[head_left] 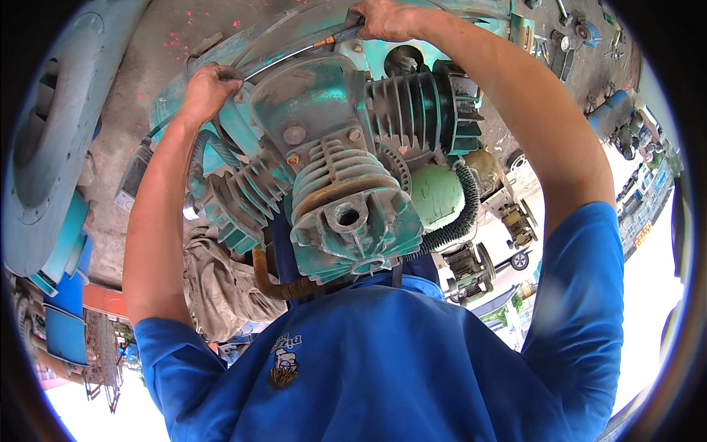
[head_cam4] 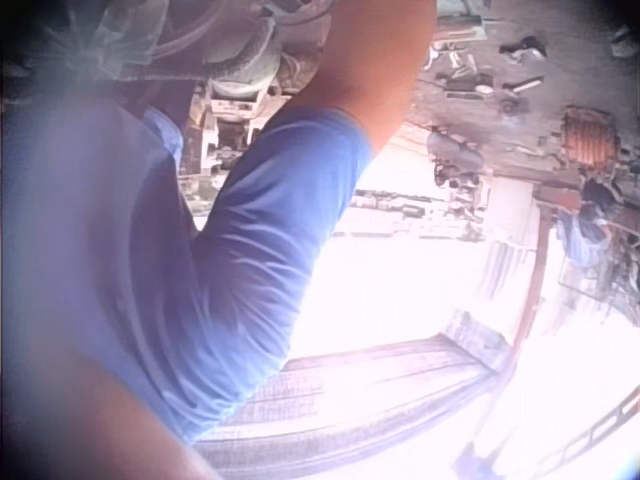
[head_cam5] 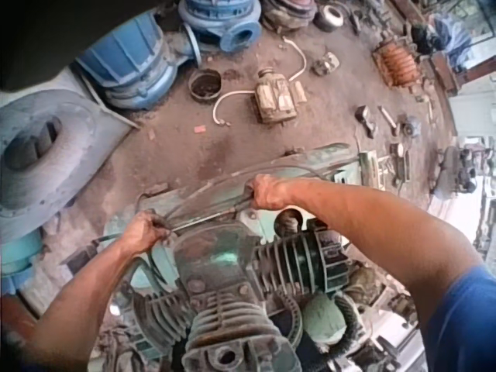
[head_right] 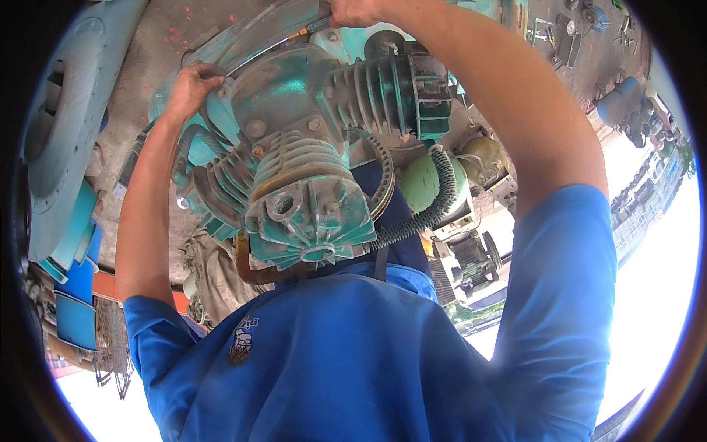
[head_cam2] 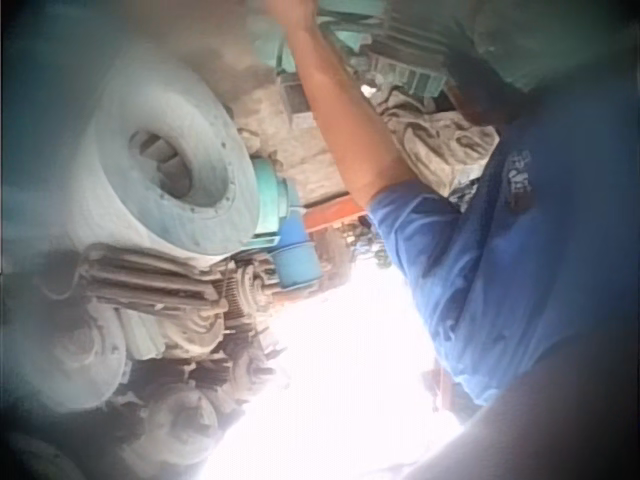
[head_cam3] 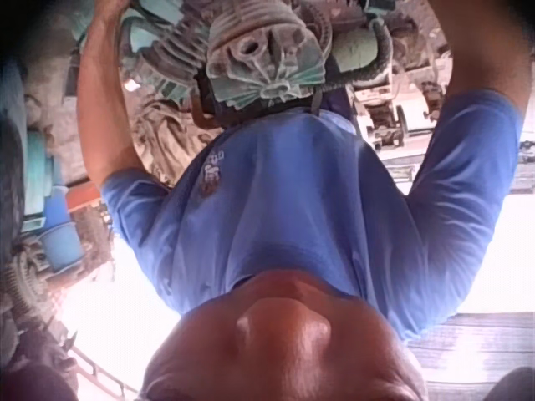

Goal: The person walks through a cluttered scrapyard, picks up a screwdriver, and uses it to adjust components on a green air compressor. They then move to another machine and use the screwdriver on its wheel before returning to the compressor area.

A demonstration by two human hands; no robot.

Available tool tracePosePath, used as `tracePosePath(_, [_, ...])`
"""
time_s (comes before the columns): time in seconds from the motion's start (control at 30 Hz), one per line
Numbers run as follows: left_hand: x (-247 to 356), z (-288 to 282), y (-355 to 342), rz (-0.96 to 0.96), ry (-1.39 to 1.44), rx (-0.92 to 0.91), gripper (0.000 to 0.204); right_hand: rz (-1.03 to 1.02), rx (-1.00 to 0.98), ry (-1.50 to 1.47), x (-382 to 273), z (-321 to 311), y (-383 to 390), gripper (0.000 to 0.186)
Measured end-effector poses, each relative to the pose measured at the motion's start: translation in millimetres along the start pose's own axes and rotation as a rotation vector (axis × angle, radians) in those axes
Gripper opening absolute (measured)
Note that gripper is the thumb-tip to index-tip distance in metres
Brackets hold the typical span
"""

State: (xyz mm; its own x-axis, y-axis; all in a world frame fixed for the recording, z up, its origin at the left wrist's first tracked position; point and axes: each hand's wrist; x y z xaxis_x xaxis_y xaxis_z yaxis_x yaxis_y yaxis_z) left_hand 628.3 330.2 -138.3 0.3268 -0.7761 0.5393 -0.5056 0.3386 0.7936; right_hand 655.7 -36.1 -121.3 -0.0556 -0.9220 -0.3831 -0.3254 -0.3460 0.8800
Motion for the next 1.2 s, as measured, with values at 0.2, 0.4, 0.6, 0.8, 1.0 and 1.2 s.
tracePosePath(0.2, [12.3, -1.6, 7.2, 0.063, -0.08, 0.033, 0.022, -0.156, 0.201, 0.262, 70.8, 39.5, -30.1, 0.033])
tracePosePath(0.4, [15.5, -6.4, 0.1, -0.035, -0.027, -0.093, 0.02, -0.125, 0.11, -0.147, 5.5, 8.2, -10.9, 0.036])
tracePosePath(0.6, [18.1, -17.0, -13.5, -0.045, -0.109, -0.231, 0.017, -0.152, 0.07, -0.253, -18.3, 5.0, -8.4, 0.036])
tracePosePath(0.8, [21.0, -22.1, -15.5, -0.021, -0.172, -0.277, 0.014, -0.125, 0.097, -0.303, -26.2, 1.4, -2.8, 0.033])
tracePosePath(1.0, [20.5, -22.5, -13.7, -0.013, -0.146, -0.275, 0.013, -0.11, 0.093, -0.311, -25.1, 1.3, -3.9, 0.033])
tracePosePath(1.2, [21.5, -24.3, -12.6, -0.024, -0.148, -0.279, 0.014, -0.087, 0.093, -0.284, -28.2, 1.3, -2.4, 0.034])
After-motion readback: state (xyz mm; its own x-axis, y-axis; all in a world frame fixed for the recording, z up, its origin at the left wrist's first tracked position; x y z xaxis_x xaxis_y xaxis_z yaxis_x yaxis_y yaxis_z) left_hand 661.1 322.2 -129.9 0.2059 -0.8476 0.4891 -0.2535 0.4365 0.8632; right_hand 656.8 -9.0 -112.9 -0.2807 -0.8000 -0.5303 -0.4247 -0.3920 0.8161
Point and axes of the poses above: each hand's wrist, its own y-axis away from the middle knuckle, its own z-axis out of the palm, x = y × z, and after that the axes turned 4 degrees about -y, right-handed
